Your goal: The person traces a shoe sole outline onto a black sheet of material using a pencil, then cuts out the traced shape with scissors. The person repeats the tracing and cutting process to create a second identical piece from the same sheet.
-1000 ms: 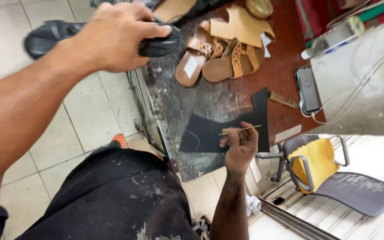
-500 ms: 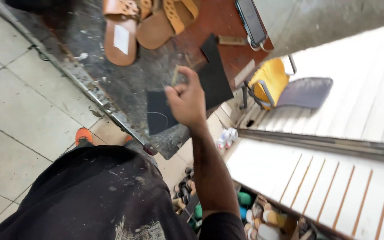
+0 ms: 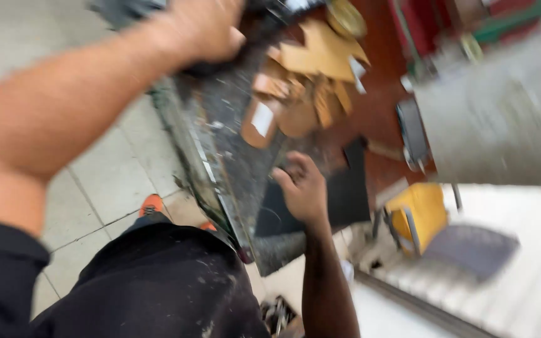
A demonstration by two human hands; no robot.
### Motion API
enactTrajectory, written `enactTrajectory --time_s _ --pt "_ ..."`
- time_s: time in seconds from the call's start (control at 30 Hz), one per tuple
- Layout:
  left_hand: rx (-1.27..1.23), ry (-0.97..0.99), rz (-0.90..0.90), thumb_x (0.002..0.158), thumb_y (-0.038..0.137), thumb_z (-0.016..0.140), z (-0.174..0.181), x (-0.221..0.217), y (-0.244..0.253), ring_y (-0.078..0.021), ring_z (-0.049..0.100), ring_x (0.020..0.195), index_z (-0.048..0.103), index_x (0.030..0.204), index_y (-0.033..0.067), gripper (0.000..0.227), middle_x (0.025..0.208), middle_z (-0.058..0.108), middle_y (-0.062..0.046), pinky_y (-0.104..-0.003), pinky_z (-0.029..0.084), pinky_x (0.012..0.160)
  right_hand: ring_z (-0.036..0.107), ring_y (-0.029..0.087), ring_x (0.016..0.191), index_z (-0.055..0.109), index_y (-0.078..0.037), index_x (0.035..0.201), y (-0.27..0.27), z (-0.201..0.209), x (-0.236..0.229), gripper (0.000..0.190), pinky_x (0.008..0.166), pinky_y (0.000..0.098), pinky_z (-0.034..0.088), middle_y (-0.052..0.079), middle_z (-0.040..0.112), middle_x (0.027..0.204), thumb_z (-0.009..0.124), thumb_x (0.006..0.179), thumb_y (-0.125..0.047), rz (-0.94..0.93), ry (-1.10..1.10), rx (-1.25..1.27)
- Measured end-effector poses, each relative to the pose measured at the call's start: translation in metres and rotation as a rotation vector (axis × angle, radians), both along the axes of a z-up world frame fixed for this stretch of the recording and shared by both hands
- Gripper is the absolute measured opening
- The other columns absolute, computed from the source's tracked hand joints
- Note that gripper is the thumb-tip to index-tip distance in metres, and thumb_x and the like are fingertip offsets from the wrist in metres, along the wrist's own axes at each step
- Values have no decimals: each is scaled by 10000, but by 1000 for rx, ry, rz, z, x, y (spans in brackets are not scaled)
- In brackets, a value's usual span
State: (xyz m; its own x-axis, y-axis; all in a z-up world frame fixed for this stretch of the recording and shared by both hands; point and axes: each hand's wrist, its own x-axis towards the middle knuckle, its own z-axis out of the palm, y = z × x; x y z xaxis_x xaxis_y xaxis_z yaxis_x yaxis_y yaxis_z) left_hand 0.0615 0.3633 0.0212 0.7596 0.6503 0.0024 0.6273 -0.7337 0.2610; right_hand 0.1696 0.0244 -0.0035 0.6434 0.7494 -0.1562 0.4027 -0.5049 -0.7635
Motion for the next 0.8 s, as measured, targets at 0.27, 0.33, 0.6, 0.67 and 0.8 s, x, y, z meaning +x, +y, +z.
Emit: enactTrajectory --time_s 0.27,0.33,0.6,0.67,0.8 --pt "222 -681 -41 858 111 743 -24 -105 -100 -311 611 1110 580 1325 35 500 1220 647 -189 -531 502 1006 571 76 664 731 -71 1016 -14 -20 9 174 656 255 511 -16 627 717 802 867 -126 75 -16 196" --pt "186 -764 10 876 95 719 -29 -122 -98 -305 672 1098 658 1262 13 400 1157 723 -180 -536 506 1080 598 71 668 738 -68 1007 -18 -23 11 170 665 239 532 -11 676 730 811 859 -107 112 -14 193" --pt "215 -722 248 853 72 550 -67 -119 115 -288 700 765 782 930 66 245 862 765 -112 -470 588 661 646 102 707 752 -12 1033 -16 -28 21 209 660 275 552 46 723 752 812 841 -67 100 33 167" --pt "174 -672 273 870 0 561 -82 -99 184 -292 562 671 574 805 108 127 744 578 -103 -483 444 590 669 118 721 760 -13 1020 -14 -34 24 217 675 280 566 67 745 776 829 824 -74 19 3 127" --pt "-37 -474 463 890 -83 584 -100 -54 287 -264 262 549 246 679 205 491 596 202 -47 -492 218 538 633 149 685 777 0 1033 -13 -51 25 249 623 320 526 97 721 770 860 804 -54 -301 14 21"
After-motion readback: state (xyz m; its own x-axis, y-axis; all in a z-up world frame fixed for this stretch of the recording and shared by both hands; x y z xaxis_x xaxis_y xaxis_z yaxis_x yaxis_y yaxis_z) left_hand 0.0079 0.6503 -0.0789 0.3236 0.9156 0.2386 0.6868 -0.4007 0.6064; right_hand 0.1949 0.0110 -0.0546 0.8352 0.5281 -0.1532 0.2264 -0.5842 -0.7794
